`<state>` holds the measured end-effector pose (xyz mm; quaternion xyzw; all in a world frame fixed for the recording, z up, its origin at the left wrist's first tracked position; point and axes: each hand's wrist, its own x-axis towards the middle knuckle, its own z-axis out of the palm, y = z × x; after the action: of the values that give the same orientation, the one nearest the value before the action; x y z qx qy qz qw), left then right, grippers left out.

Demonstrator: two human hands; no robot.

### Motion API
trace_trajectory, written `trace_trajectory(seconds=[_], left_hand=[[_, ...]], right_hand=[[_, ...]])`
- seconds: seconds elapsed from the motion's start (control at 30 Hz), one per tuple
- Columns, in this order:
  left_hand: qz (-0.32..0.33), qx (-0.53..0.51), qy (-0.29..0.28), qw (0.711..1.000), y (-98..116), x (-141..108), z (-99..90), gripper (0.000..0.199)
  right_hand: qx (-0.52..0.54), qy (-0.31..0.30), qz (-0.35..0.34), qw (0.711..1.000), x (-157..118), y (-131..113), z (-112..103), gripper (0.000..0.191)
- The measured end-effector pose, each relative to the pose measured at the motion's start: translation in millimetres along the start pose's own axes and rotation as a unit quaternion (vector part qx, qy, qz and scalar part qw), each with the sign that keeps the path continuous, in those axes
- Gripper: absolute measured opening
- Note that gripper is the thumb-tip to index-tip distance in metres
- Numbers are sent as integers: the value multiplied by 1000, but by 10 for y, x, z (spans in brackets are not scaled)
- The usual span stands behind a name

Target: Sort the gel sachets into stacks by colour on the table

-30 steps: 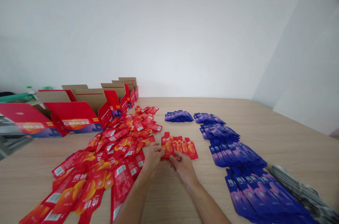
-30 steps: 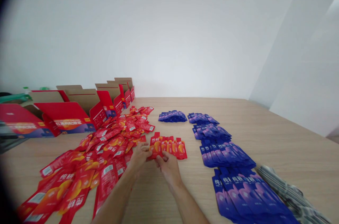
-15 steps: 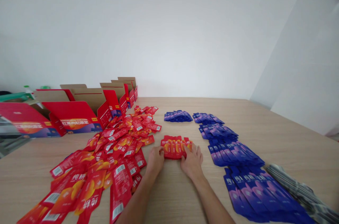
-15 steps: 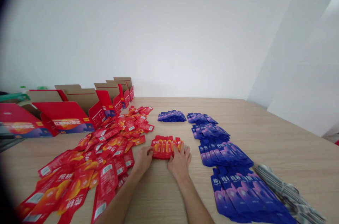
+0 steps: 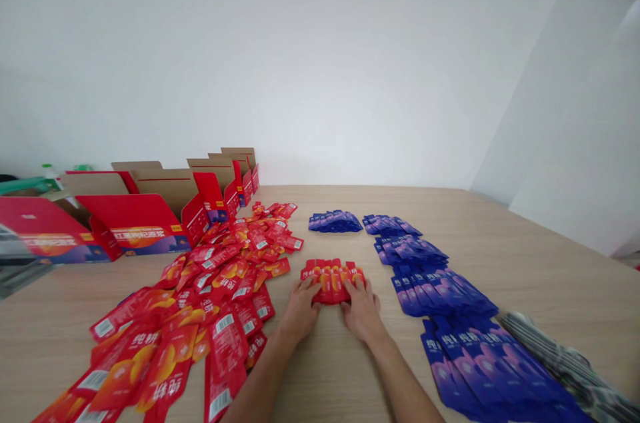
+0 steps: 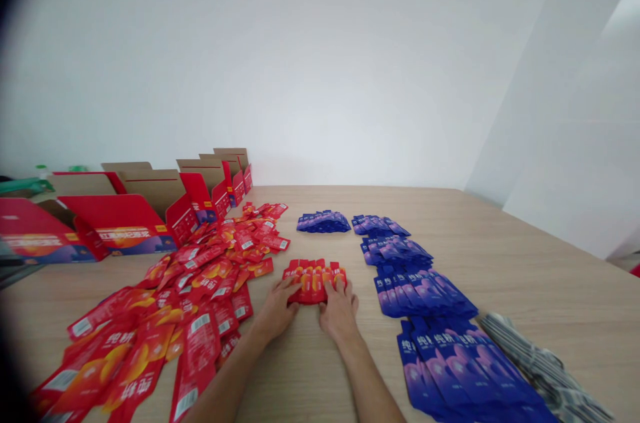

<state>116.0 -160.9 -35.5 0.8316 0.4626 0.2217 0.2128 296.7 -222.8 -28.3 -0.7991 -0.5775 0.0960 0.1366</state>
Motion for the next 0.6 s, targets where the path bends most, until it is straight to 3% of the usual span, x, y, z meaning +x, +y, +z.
trace_trajectory(seconds=[0.23, 0.6], left_hand=[[11, -25, 16, 1000, 114, -4, 90, 60], [-9, 4, -9, 1000, 153, 48, 129, 56]], right_hand=[[-4, 0, 3, 1000, 16, 26, -45, 62], [-14, 18, 3, 1000, 29, 55, -15, 64]])
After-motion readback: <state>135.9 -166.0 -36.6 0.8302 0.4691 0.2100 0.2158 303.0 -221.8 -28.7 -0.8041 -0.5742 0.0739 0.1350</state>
